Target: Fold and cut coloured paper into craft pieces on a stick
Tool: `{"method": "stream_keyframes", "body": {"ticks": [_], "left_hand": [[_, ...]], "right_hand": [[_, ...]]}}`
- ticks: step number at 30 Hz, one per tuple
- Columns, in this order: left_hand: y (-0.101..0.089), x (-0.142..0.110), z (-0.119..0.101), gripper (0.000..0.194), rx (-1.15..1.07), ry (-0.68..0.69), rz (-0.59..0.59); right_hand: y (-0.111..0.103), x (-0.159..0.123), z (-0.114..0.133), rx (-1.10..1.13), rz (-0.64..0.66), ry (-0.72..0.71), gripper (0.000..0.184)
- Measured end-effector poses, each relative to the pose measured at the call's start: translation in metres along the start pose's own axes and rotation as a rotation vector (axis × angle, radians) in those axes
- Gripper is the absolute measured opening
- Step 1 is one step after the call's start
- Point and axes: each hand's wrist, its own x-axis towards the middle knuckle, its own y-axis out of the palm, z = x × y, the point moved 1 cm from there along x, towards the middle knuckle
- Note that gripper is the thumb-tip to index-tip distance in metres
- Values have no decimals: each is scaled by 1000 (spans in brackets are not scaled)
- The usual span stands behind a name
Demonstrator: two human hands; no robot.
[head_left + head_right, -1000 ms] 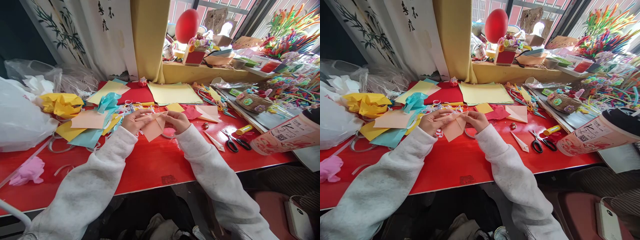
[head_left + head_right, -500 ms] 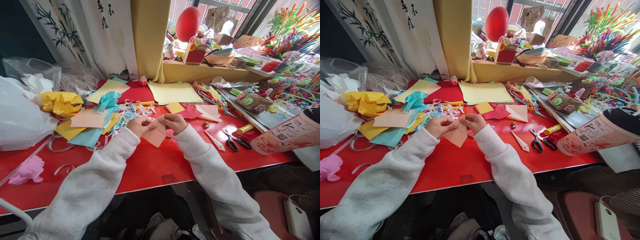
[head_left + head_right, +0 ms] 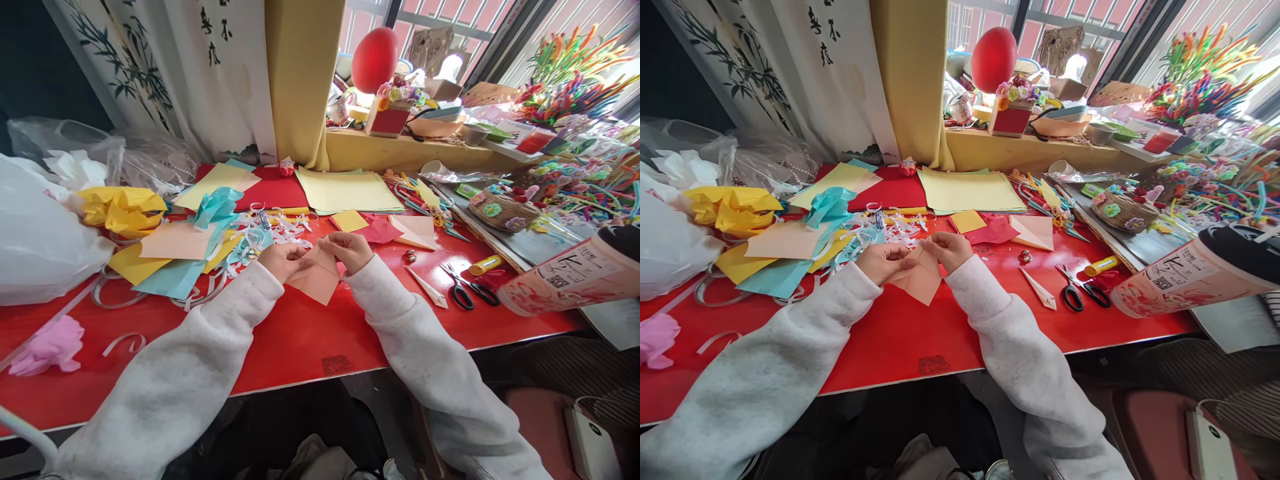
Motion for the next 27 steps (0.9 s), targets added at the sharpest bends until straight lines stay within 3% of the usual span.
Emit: {"method": "stream_keyframes", "body": {"ticks": [4, 9, 19, 24, 27], "left_hand": [[2, -1, 0, 31, -48, 4, 4], [2, 0, 1, 40, -140, -65, 66], [2, -2, -4, 46, -152, -190, 96], [1, -3, -4, 40, -104, -201, 123], [0, -3, -4, 40, -100, -213, 94]], "right_hand": [[0, 1, -3, -101, -84, -46, 38], [0, 3, -8, -48, -117, -68, 40], [-4, 9, -8, 39, 68, 112, 36], [-6, 8, -4, 100, 35, 106, 36], [-6, 7, -4, 88, 119, 115, 34]]}}
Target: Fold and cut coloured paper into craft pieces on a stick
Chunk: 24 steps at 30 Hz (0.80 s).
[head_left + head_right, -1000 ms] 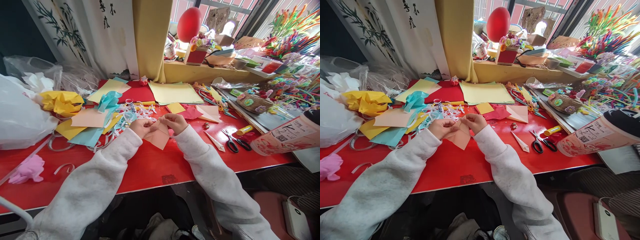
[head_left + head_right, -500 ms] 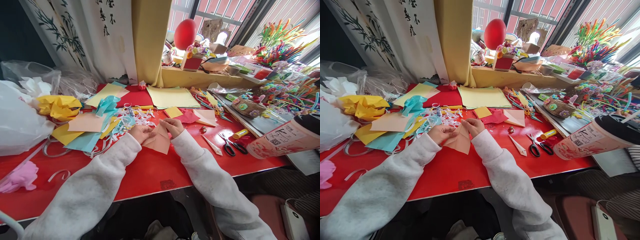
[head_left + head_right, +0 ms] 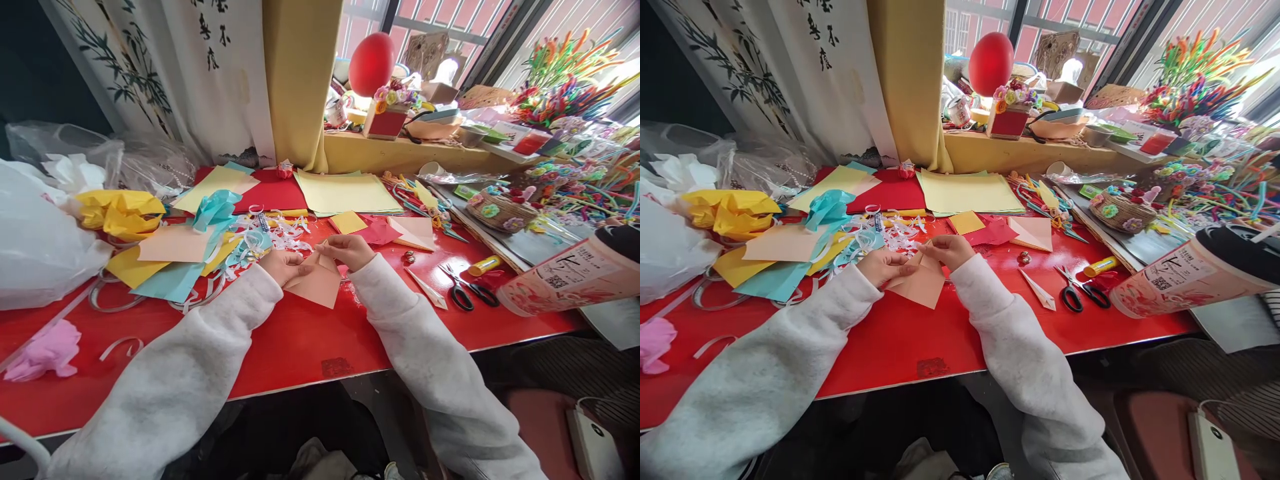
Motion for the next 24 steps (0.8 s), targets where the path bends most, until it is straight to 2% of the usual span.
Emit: {"method": "stream_keyframes", "body": {"ticks": [3, 12, 14, 19, 24], "left_hand": [[1, 0, 0, 41, -71, -21, 30], [0, 0, 4, 37, -175, -30, 95], [0, -1, 3, 37, -179, -49, 75], [-2, 1, 1, 32, -179, -76, 28], [-4, 4, 4, 35, -151, -56, 53]], "right_hand": [[0, -1, 0, -14, 77, -2, 35], [0, -2, 3, -43, -35, -82, 35], [-1, -2, 4, 7, -7, -47, 34], [-2, -2, 5, 169, 177, 107, 33], [-3, -3, 7, 239, 192, 171, 35]]}}
